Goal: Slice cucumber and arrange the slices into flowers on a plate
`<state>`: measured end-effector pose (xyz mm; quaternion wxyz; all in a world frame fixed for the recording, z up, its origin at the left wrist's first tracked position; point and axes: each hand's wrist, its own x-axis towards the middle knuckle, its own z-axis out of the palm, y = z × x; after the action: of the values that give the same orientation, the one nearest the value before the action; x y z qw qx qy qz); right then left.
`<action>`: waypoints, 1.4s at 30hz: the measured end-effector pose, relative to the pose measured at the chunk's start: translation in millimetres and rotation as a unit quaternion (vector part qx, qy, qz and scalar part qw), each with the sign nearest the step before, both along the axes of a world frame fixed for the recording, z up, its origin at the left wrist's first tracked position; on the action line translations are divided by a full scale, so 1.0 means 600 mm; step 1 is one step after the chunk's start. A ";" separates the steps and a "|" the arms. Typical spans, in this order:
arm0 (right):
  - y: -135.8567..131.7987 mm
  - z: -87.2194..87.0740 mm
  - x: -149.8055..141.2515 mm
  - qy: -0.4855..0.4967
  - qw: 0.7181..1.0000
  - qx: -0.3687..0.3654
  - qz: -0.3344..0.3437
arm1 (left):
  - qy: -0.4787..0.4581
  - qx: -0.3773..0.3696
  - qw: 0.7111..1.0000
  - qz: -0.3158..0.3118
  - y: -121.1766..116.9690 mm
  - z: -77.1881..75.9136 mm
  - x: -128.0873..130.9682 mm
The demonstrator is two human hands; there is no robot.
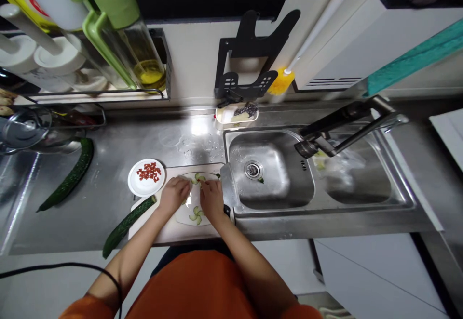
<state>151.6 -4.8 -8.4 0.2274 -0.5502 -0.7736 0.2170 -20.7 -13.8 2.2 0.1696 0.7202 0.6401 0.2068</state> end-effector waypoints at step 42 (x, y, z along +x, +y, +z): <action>-0.040 0.023 -0.012 0.018 0.997 -0.014 0.073 | -0.049 -0.112 0.956 0.266 -0.038 0.000 -0.165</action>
<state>144.4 -28.6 5.5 0.2166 -0.4914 -0.8045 0.2537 -119.9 -36.4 2.5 0.2190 0.4893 0.8186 0.2061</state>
